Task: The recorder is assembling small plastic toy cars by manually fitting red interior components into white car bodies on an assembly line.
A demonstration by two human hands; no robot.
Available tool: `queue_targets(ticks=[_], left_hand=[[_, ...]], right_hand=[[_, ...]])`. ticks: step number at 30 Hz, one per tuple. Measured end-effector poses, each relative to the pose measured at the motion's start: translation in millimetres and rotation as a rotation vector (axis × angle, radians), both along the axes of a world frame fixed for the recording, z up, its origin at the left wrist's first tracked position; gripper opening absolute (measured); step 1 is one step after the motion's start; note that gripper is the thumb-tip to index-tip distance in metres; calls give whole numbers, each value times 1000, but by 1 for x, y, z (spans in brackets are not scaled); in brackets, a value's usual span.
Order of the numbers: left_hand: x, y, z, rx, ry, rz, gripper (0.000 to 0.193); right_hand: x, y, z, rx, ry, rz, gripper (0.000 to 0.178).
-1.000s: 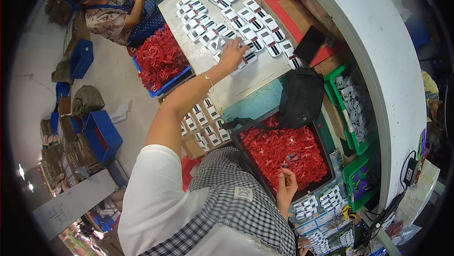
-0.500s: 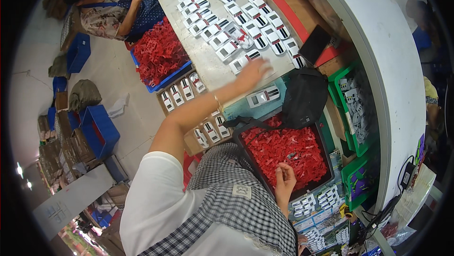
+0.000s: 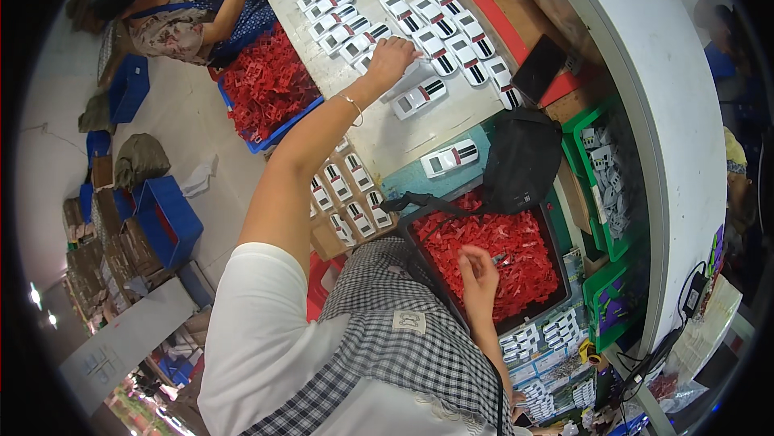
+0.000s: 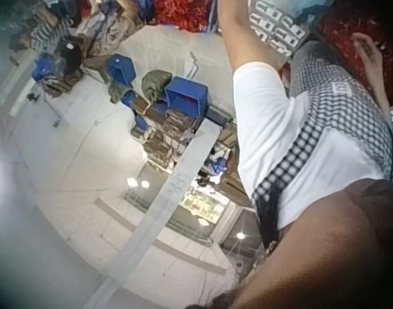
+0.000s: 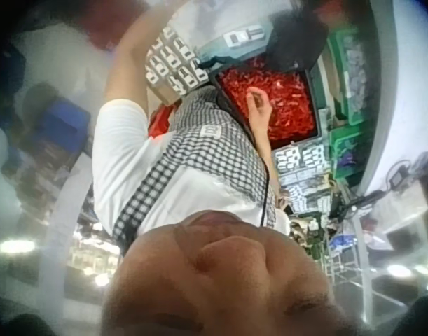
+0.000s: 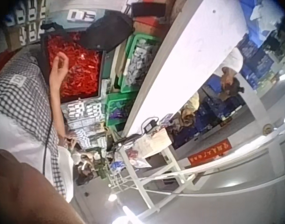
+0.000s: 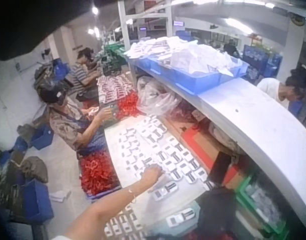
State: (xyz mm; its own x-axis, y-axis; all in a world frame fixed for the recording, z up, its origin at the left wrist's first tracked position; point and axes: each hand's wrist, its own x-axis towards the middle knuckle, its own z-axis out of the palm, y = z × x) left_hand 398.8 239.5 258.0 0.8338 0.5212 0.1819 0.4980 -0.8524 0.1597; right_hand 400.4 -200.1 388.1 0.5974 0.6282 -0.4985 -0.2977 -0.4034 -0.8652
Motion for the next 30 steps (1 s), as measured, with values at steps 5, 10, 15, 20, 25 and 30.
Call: queue_targets(ticks=[5, 10, 15, 20, 25, 30], left_hand=[[1, -56, 23, -380, -456, 216, 35], [-1, -130, -7, -886, -103, 255, 44], [-32, -140, 1, -203, -55, -133, 56], [-38, -105, -24, -143, -76, 83, 43], [-45, -74, -23, -187, -255, 71, 43], [-72, -106, 4, -489, -170, -29, 59]], right_hand=[[6, 86, -40, 169, 190, 54, 50], [5, 152, -120, 52, 56, -202, 73], [15, 172, -138, -65, 189, -380, 78], [6, 186, -140, -50, 175, -396, 80], [-3, 199, -143, -152, -43, -296, 77], [-5, 187, -154, -123, -38, -307, 75]])
